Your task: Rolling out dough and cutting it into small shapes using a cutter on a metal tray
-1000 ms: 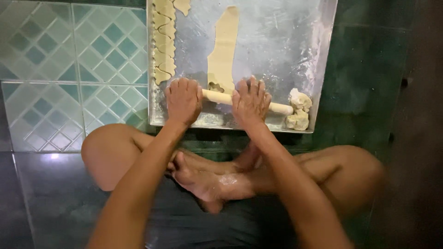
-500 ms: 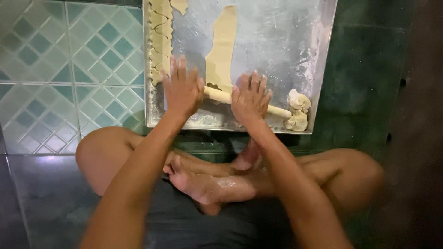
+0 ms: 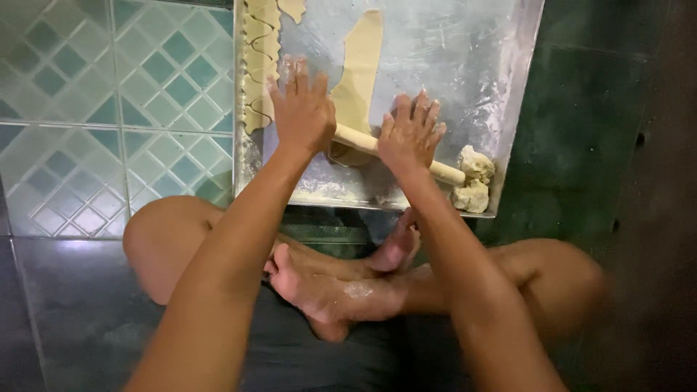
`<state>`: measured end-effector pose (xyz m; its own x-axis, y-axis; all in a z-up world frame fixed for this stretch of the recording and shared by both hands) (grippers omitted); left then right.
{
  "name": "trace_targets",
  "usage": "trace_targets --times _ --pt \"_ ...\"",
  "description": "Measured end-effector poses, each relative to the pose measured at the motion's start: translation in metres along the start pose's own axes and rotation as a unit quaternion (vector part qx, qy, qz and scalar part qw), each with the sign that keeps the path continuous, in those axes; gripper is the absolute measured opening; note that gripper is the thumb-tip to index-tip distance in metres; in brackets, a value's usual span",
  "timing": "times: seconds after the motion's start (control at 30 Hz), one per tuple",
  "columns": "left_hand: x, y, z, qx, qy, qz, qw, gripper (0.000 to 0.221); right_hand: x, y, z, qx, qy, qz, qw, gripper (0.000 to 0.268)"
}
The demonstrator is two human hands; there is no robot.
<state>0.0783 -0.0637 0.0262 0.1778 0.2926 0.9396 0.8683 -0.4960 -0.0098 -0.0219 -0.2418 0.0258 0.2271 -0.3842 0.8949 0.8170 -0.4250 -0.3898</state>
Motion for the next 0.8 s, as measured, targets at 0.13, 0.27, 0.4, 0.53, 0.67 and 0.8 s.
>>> trace_targets --times 0.13,0.27,0.4,0.53,0.67,0.8 --pt "-0.01 -0.022 0.009 -0.014 -0.026 -0.034 0.999 0.034 -0.014 -0.013 -0.002 0.003 -0.056 0.023 0.998 0.053" --pt "-0.02 -0.056 0.017 -0.012 0.054 -0.013 0.998 0.033 -0.023 -0.049 0.001 0.034 -0.048 -0.087 0.994 0.043" --pt "-0.003 -0.087 0.014 0.019 0.031 0.039 0.999 0.041 -0.033 -0.072 0.005 0.05 -0.075 -0.102 0.991 0.045" --pt "-0.006 -0.097 0.017 0.016 0.048 0.035 0.998 0.044 -0.03 -0.075 0.006 0.05 -0.064 -0.073 0.994 0.047" --pt "-0.006 -0.074 0.016 0.028 0.017 0.067 0.997 0.044 -0.021 -0.059 0.008 0.023 -0.039 -0.029 0.999 0.048" --pt "-0.022 -0.035 0.016 0.022 0.062 0.007 0.998 0.043 -0.01 -0.024 0.008 0.002 -0.064 -0.016 0.998 0.049"
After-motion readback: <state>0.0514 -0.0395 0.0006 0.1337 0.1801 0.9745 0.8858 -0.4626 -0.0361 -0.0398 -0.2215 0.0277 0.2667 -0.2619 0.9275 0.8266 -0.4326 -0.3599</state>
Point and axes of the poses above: each hand's wrist, its own y-axis towards the middle knuckle, its own x-axis out of the back of the hand, z = x × y, the point moved 5 cm from there along y, towards the middle knuckle, and after that the axes turned 8 degrees about z, right-handed, at the moved point
